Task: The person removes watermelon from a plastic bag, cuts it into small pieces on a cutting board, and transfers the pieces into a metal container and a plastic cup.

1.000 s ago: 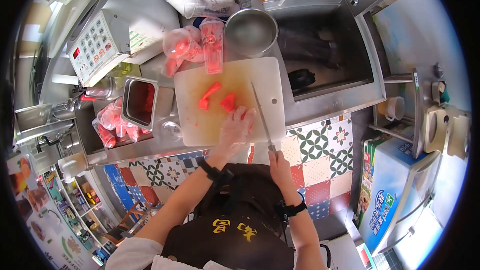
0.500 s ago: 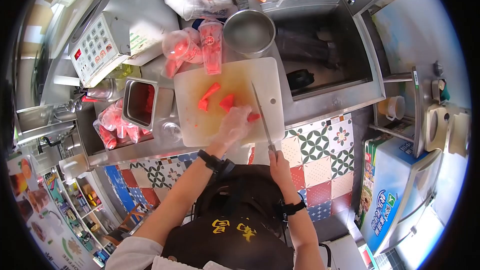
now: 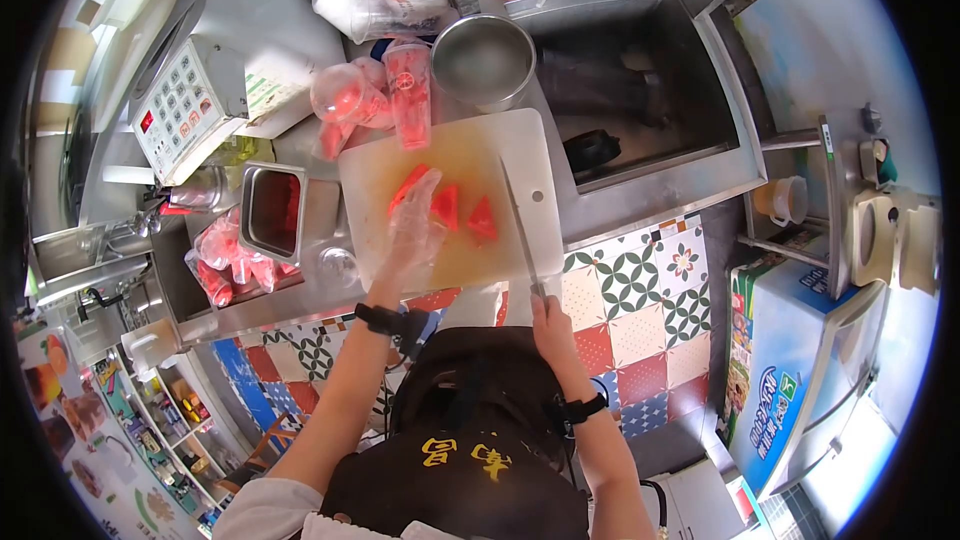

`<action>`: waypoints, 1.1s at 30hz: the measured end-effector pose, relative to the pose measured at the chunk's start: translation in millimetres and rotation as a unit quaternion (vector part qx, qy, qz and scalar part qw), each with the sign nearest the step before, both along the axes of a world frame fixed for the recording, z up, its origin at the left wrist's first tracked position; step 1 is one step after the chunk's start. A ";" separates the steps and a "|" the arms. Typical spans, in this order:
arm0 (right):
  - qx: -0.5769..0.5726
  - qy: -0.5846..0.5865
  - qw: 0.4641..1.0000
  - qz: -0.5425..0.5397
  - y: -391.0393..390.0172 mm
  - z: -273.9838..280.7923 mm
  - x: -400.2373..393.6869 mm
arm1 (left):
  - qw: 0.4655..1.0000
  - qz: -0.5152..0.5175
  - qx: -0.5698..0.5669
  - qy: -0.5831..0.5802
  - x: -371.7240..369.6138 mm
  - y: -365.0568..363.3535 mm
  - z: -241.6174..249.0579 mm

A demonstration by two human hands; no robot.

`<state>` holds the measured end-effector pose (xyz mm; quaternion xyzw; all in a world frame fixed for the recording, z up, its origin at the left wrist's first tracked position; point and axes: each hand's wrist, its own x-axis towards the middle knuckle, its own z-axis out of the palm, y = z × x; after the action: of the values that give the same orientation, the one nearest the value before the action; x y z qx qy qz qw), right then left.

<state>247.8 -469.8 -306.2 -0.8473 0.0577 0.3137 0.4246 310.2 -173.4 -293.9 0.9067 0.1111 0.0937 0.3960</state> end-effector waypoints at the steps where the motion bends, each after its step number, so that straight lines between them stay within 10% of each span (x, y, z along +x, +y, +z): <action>1: 0.007 0.036 0.999 -0.011 3.4 5.4 -0.5 | 0.996 -0.014 0.006 0.092 -1.3 5.2 0.4; 5: 0.023 0.138 0.989 -0.048 15.0 22.1 0.8 | 0.966 -0.061 0.005 0.252 -0.9 5.9 12.8; 17: 0.009 -0.033 0.992 0.125 28.4 11.4 33.2 | 0.958 0.017 -0.276 0.073 -22.8 -34.7 -24.3; 20: -0.011 -0.027 0.989 0.143 36.8 15.8 51.3 | 0.957 0.078 -0.271 0.063 -26.4 -44.6 -30.0; 23: -0.001 0.002 0.996 0.094 36.1 9.5 51.1 | 1.000 -0.017 0.018 -0.009 -17.1 -43.6 16.7; 33: 0.019 0.062 0.998 0.016 15.4 16.0 40.2 | 0.996 0.031 -0.064 0.061 10.9 -38.2 13.2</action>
<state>288.0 -454.4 -290.2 -0.8191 0.0645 0.3729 0.4312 321.2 -211.6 -280.7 0.8799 0.1687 0.0430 0.4422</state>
